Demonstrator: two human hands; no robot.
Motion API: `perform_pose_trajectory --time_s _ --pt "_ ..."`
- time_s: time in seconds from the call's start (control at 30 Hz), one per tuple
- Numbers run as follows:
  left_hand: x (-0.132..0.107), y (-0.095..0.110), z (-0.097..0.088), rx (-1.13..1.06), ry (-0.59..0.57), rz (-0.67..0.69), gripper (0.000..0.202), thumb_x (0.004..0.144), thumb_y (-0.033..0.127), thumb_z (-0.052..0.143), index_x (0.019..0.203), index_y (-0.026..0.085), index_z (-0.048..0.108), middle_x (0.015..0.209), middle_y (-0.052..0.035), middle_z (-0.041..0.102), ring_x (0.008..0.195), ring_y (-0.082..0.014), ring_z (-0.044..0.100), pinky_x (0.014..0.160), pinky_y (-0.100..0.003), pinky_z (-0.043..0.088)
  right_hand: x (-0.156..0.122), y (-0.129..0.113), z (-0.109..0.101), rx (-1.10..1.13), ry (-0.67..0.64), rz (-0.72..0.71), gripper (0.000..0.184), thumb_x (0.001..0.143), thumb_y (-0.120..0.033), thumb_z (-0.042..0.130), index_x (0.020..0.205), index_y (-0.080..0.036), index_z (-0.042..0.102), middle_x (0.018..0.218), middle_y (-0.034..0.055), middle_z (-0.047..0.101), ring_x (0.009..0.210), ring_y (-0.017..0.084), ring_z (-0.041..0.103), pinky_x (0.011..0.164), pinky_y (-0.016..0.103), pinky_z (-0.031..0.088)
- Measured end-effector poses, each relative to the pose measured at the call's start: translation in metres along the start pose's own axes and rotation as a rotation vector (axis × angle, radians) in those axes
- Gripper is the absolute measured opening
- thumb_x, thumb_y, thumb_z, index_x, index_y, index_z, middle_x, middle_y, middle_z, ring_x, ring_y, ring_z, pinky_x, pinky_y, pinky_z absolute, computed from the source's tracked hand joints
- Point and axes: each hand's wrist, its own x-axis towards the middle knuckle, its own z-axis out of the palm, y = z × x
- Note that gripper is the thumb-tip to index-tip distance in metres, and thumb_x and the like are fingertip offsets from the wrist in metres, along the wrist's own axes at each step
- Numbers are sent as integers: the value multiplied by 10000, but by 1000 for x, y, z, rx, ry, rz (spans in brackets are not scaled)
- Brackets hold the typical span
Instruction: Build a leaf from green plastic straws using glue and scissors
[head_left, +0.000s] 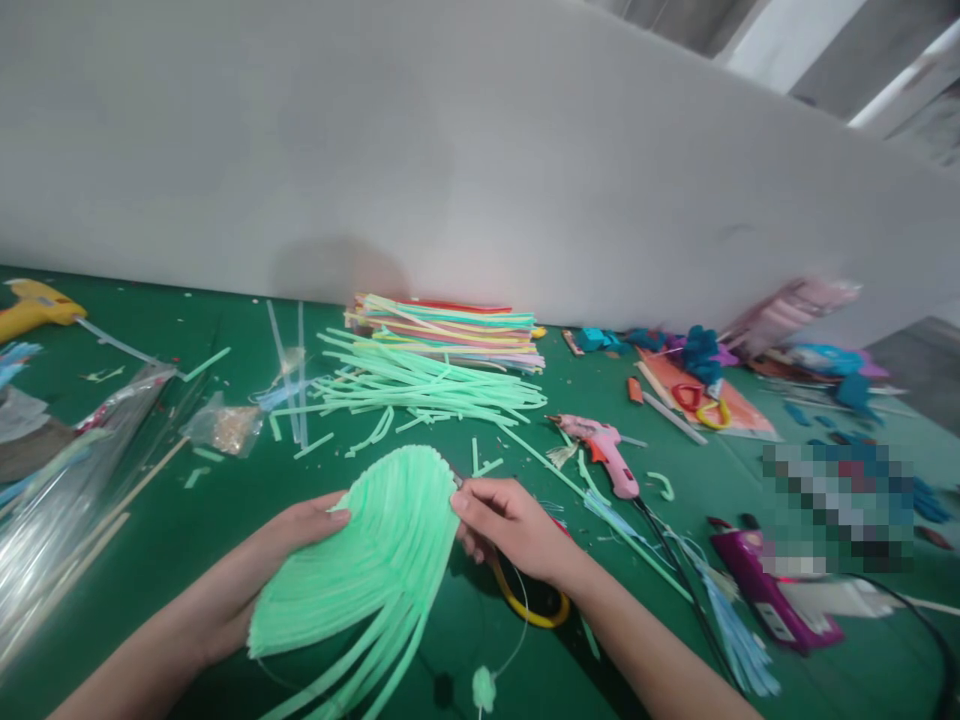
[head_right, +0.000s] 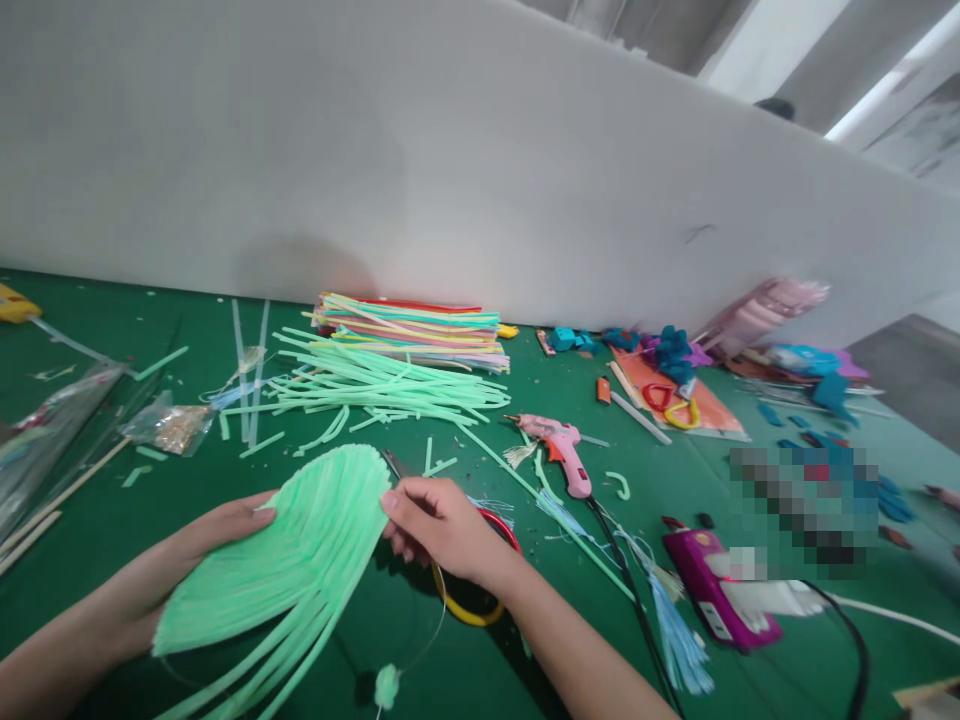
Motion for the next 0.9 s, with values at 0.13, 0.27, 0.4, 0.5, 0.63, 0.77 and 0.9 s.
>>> perform_pose_trajectory --time_s 0.13,0.27,0.4,0.5,0.63,0.77,0.9 --pt "-1 0 1 -63 107 36 652 790 190 753 1400 176 522 1074 -122 774 953 -323 743 846 -421 605 3 1 -4 208 -29 -18 551 913 -654 484 777 -139 624 675 29 658 485 94 578 412 189 430" --pt "-2 -1 1 -184 146 160 763 752 124 752 1447 235 459 1166 -101 747 1052 -335 708 898 -447 588 4 4 -1 325 -79 -35 426 908 -553 593 969 -140 680 948 101 725 679 131 673 538 223 508" --pt "-3 -3 0 -217 202 254 797 695 44 742 1430 218 489 1181 -94 742 1079 -337 695 928 -427 581 3 6 14 375 -58 5 408 845 -533 687 1042 -176 704 957 75 732 872 185 689 800 325 537" --pt "-4 -5 0 -188 198 274 779 688 33 733 1414 210 516 1176 -101 744 1088 -356 688 918 -440 586 0 5 22 452 -58 23 359 851 -493 678 1038 -189 716 973 77 747 951 224 695 908 380 511" --pt "-5 -5 4 -196 157 223 767 716 59 727 1436 172 487 1147 -135 751 1090 -388 681 931 -508 567 -4 3 21 496 -161 -54 435 791 -409 746 1154 -179 681 1009 98 751 944 243 711 952 423 497" --pt "-7 -6 11 -240 88 112 774 789 196 741 1481 120 404 1190 -210 718 1102 -450 656 957 -634 506 -8 0 20 413 -301 -73 552 772 -432 779 1231 -158 643 1049 136 738 926 250 716 923 446 519" --pt "-8 -10 12 -155 67 134 766 785 206 753 1468 105 421 1192 -237 708 1052 -469 674 928 -679 496 -10 -4 26 293 -338 -38 490 829 -481 721 1185 -147 676 961 111 753 867 208 717 913 406 526"
